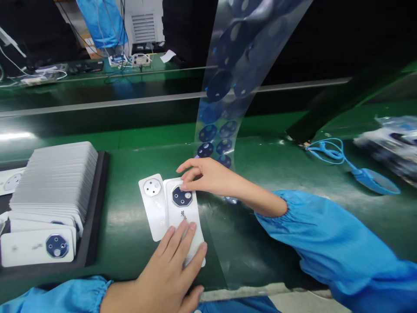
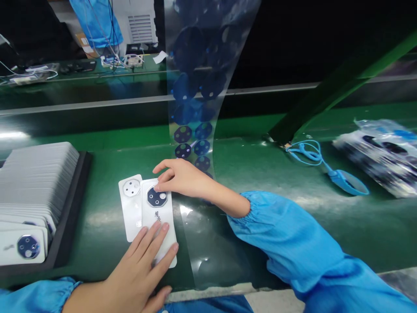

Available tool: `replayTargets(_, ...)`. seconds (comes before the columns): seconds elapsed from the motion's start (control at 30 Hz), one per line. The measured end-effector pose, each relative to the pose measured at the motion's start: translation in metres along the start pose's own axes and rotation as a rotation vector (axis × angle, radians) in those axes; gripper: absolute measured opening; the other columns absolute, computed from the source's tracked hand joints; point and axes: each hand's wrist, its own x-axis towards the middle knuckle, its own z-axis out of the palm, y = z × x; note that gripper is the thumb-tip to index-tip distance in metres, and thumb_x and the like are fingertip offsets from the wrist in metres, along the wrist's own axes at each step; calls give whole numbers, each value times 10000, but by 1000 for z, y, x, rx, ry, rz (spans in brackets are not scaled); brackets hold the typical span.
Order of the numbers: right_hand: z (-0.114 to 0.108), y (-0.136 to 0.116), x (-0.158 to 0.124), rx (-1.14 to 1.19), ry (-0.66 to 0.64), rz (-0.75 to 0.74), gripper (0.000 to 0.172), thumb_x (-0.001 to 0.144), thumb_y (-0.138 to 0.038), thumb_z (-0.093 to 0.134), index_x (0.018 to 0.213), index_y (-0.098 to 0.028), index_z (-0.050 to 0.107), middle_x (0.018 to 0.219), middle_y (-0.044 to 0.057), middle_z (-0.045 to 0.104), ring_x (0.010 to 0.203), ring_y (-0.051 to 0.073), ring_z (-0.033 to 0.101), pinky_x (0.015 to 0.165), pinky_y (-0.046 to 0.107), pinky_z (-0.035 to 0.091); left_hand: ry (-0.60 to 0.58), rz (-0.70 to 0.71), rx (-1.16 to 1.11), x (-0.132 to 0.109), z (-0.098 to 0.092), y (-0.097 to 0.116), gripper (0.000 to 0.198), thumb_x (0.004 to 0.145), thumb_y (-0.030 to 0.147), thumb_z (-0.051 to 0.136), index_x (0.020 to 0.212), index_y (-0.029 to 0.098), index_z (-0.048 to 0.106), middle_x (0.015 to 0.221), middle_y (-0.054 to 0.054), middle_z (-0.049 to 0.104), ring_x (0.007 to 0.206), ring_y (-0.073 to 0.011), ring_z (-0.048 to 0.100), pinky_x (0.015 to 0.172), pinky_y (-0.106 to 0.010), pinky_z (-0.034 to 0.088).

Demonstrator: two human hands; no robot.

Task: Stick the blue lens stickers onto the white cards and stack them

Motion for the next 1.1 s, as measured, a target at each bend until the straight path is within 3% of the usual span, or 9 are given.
replayTargets(0.3, 4, -4, -4, -134, 35, -82, 291, 808, -183, 795, 1067, -220, 668, 882, -9, 789, 921, 221, 742, 905, 363, 526, -4, -11, -27, -2, 2, 0, 753, 868, 360, 614, 1533, 99, 378, 1658, -268, 153, 1540, -456, 127, 1184, -559, 227)
replayTargets(0.43, 10, -1, -6, -465, 79, -328, 181, 888, -160, 716, 1054, -229, 693, 909, -2, 773, 960, 225, 712, 906, 374, 515, 6, -9, -51, -1, 2, 1, 751, 866, 332, 611, 1539, 96, 374, 1663, -258, 149, 1535, -460, 148, 1189, -568, 223)
replayTargets(0.57, 14, 11, -7, -749, 46, -607, 157, 1016, -262, 599, 1109, -190, 704, 1012, 81, 745, 1037, 268, 674, 976, 456, 495, 13, -4, -49, -2, 3, 1, 793, 826, 326, 649, 1536, 91, 386, 1657, -267, 147, 1540, -463, 109, 1197, -571, 188)
replayTargets(0.67, 20, 20, -12, -903, 171, -686, 223, 1063, -300, 519, 1097, -223, 725, 992, 87, 745, 1271, 327, 566, 1185, 628, 259, 5, -12, -42, -3, 4, 0, 813, 830, 338, 659, 1550, 97, 369, 1663, -265, 122, 1541, -465, 91, 1194, -582, 195)
replayTargets(0.77, 27, 25, -18, -992, 368, -629, 197, 1052, -339, 549, 1122, -299, 729, 1152, 78, 728, 1406, 358, 430, 1201, 714, -57, -5, -21, -55, -4, 5, 0, 816, 841, 332, 652, 1563, 104, 348, 1672, -260, 77, 1539, -473, 94, 1182, -606, 230)
replayTargets(0.87, 29, 30, -16, -1000, 533, -526, 406, 939, -546, 698, 1246, -279, 694, 1499, 140, 515, 1460, 430, 300, 1191, 719, -67, -10, -22, -69, -5, 5, -1, 833, 835, 322, 660, 1572, 111, 334, 1674, -263, 39, 1540, -477, 73, 1166, -622, 270)
replayTargets(0.93, 28, 33, -11, -936, 507, -480, 518, 906, -584, 721, 1288, -238, 673, 1495, 174, 490, 1440, 416, 320, 1215, 678, 79, -10, -18, -71, -5, 5, -1, 837, 838, 320, 663, 1575, 109, 329, 1673, -265, 32, 1542, -477, 62, 1156, -628, 292)
replayTargets(1.0, 26, 36, -5, -833, 363, -461, 376, 993, -491, 633, 1267, -239, 680, 1357, 144, 595, 1358, 337, 438, 1222, 606, 177, -3, -15, -74, -6, 6, -1, 826, 852, 324, 654, 1577, 104, 325, 1674, -264, 32, 1541, -479, 69, 1148, -636, 308)
replayTargets(1.1, 21, 37, -3, -677, 150, -447, 307, 1080, -359, 468, 1293, -271, 670, 1229, 77, 674, 1276, 251, 527, 1249, 596, 58, 13, -14, -83, -6, 8, -1, 804, 871, 319, 632, 1580, 109, 318, 1679, -253, 27, 1539, -483, 83, 1139, -653, 320)
